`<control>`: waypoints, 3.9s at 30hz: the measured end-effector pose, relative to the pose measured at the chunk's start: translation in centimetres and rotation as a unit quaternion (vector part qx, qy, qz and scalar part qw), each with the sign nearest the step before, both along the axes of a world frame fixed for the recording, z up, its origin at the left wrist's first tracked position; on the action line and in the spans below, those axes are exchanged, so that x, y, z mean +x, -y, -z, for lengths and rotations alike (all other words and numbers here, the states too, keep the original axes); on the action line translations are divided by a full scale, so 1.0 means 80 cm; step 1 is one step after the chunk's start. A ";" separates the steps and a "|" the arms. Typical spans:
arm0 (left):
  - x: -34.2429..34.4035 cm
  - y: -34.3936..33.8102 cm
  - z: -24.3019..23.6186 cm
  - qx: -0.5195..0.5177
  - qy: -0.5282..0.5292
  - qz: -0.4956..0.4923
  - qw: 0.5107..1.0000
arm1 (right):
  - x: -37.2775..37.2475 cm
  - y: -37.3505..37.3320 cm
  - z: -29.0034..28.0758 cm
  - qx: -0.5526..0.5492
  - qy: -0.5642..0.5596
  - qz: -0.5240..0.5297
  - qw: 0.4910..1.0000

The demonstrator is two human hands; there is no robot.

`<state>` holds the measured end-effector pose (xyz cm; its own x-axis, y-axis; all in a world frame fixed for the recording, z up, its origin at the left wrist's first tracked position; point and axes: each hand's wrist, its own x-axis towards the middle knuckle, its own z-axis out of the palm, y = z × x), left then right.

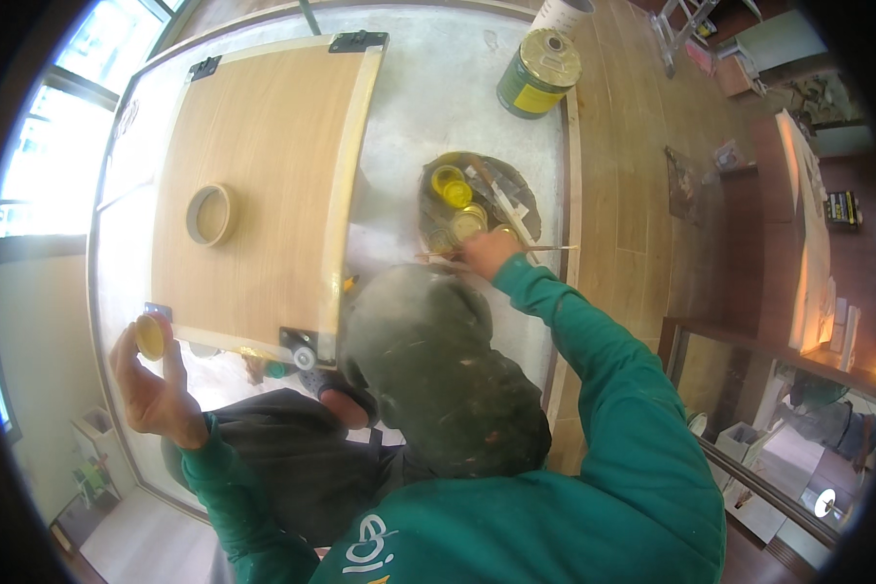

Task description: The person sits on the floor and mixes a yellowish liquid in a small container using a paintbrush. They repeatedly dip the brush into a larger paint can and stir the contents of the small container, occasionally using a syringe to transfer liquid.

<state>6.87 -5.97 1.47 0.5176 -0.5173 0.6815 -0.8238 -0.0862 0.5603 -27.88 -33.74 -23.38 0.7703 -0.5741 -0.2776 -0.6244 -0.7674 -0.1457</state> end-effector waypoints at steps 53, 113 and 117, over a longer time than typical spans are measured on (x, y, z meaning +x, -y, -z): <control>0.004 -0.026 0.003 0.023 0.000 -0.001 1.000 | 0.019 0.009 -0.025 0.107 -0.039 0.122 0.986; 0.023 -0.027 0.018 0.094 0.040 -0.018 0.995 | 0.110 0.150 0.039 0.031 0.029 0.130 0.991; 0.021 -0.020 0.014 0.094 0.025 -0.015 0.995 | 0.099 0.176 0.061 0.008 0.006 0.183 0.983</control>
<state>8.55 -4.35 0.36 0.5027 -0.6229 0.5994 -0.8456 -0.2106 0.4904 -19.94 -47.84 -28.29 0.5171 -0.8087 -0.2803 -0.8559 -0.4899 -0.1654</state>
